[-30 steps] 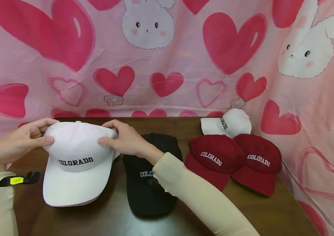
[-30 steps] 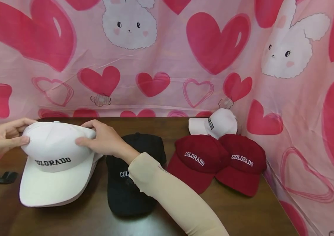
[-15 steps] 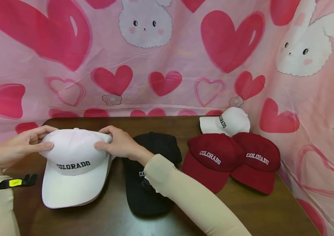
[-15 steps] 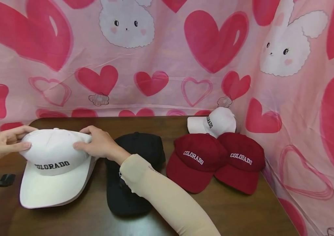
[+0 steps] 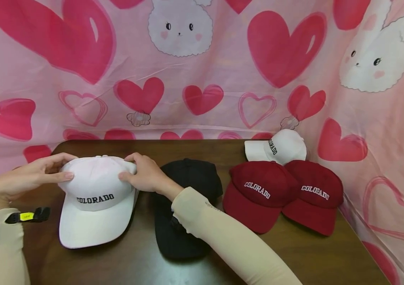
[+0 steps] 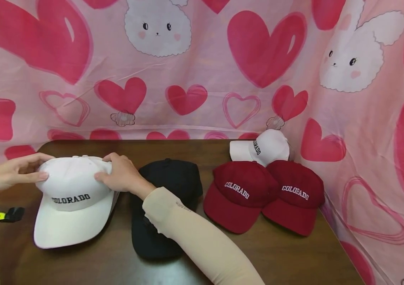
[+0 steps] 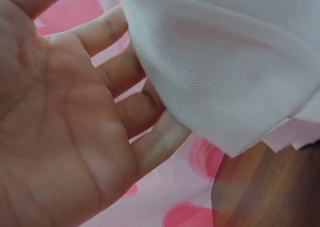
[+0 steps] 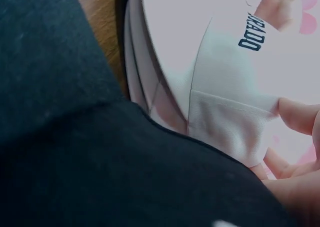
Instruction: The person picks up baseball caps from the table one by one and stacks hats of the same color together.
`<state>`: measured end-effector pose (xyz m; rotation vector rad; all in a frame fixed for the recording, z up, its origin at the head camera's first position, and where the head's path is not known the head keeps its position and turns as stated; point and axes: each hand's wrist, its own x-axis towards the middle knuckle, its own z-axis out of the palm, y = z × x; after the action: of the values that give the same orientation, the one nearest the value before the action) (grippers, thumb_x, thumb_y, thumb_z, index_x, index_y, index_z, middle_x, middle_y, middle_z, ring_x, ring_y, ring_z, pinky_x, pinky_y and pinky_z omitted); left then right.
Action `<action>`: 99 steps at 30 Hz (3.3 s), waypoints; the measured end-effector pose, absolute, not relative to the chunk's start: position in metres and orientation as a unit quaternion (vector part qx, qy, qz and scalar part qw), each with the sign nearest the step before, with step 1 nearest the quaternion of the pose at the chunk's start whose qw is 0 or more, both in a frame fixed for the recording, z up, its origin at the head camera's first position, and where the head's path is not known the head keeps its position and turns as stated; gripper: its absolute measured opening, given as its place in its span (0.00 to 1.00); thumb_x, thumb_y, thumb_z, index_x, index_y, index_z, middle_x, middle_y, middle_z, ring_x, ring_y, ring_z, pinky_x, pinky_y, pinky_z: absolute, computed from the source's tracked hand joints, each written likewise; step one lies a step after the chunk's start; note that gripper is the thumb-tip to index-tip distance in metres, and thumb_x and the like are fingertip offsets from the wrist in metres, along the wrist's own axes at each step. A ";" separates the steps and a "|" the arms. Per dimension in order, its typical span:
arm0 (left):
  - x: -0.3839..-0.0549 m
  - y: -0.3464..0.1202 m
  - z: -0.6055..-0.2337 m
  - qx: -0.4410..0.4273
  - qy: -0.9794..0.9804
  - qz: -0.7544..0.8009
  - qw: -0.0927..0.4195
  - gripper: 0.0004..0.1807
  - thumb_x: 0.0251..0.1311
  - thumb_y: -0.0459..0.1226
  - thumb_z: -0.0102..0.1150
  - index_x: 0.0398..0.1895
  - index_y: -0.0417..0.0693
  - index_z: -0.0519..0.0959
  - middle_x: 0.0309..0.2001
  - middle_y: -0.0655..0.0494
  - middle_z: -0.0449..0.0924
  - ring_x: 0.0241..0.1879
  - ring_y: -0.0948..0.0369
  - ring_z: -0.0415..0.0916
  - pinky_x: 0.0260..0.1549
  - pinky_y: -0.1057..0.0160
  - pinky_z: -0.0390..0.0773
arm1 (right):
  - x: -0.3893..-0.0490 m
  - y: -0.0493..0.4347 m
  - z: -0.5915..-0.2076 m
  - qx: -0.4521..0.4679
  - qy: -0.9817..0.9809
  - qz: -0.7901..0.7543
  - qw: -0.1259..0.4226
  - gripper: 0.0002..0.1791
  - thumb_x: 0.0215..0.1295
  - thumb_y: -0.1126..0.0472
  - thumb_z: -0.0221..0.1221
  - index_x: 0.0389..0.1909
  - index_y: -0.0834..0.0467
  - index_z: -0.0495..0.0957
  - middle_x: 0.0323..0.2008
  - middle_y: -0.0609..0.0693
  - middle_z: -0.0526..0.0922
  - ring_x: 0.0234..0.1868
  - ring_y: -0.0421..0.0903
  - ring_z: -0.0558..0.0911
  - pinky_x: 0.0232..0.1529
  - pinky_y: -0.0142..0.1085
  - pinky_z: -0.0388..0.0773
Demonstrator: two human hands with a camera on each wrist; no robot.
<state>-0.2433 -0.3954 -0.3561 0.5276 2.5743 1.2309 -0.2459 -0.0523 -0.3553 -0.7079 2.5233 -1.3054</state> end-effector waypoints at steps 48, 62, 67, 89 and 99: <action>-0.244 -0.394 -0.361 0.133 0.905 0.382 0.131 0.31 0.74 0.41 0.63 0.75 0.52 0.64 0.63 0.56 0.69 0.57 0.71 0.70 0.48 0.64 0.82 | -0.221 -0.059 -0.353 -0.356 0.908 -0.191 0.113 0.42 0.76 0.50 0.61 0.85 0.54 0.56 0.77 0.50 0.65 0.71 0.41 0.71 0.68 0.27 0.71; -0.247 -0.385 -0.357 0.125 0.914 0.356 0.150 0.37 0.72 0.46 0.64 0.77 0.46 0.61 0.70 0.36 0.66 0.67 0.36 0.63 0.56 0.29 0.78 | -0.219 -0.059 -0.356 -0.342 0.912 -0.192 0.121 0.43 0.77 0.50 0.61 0.86 0.54 0.52 0.80 0.50 0.61 0.73 0.41 0.69 0.70 0.28 0.69; -0.246 -0.386 -0.356 0.119 0.916 0.353 0.150 0.36 0.72 0.46 0.65 0.77 0.46 0.61 0.70 0.36 0.66 0.67 0.36 0.63 0.56 0.30 0.79 | -0.219 -0.059 -0.356 -0.342 0.910 -0.197 0.124 0.44 0.77 0.50 0.61 0.86 0.53 0.52 0.80 0.49 0.60 0.73 0.41 0.70 0.70 0.28 0.70; -0.237 -0.386 -0.341 0.143 0.928 0.329 0.101 0.34 0.71 0.43 0.68 0.74 0.47 0.65 0.68 0.42 0.71 0.53 0.80 0.70 0.45 0.68 0.82 | -0.227 -0.025 -0.325 -0.394 0.858 -0.297 0.142 0.42 0.76 0.53 0.63 0.84 0.55 0.57 0.77 0.53 0.66 0.72 0.44 0.70 0.66 0.28 0.72; -0.230 -0.364 -0.319 0.126 0.938 0.321 0.024 0.31 0.72 0.46 0.68 0.74 0.54 0.69 0.68 0.48 0.73 0.53 0.83 0.70 0.43 0.82 0.74 | -0.230 0.059 -0.278 -0.385 0.820 -0.409 0.114 0.38 0.74 0.61 0.66 0.81 0.53 0.64 0.75 0.51 0.68 0.66 0.48 0.82 0.64 0.35 0.79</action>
<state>-0.2302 -0.3641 -0.3193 0.3901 2.9045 0.9926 -0.2302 0.0592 -0.2779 -1.1278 2.4036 -1.1996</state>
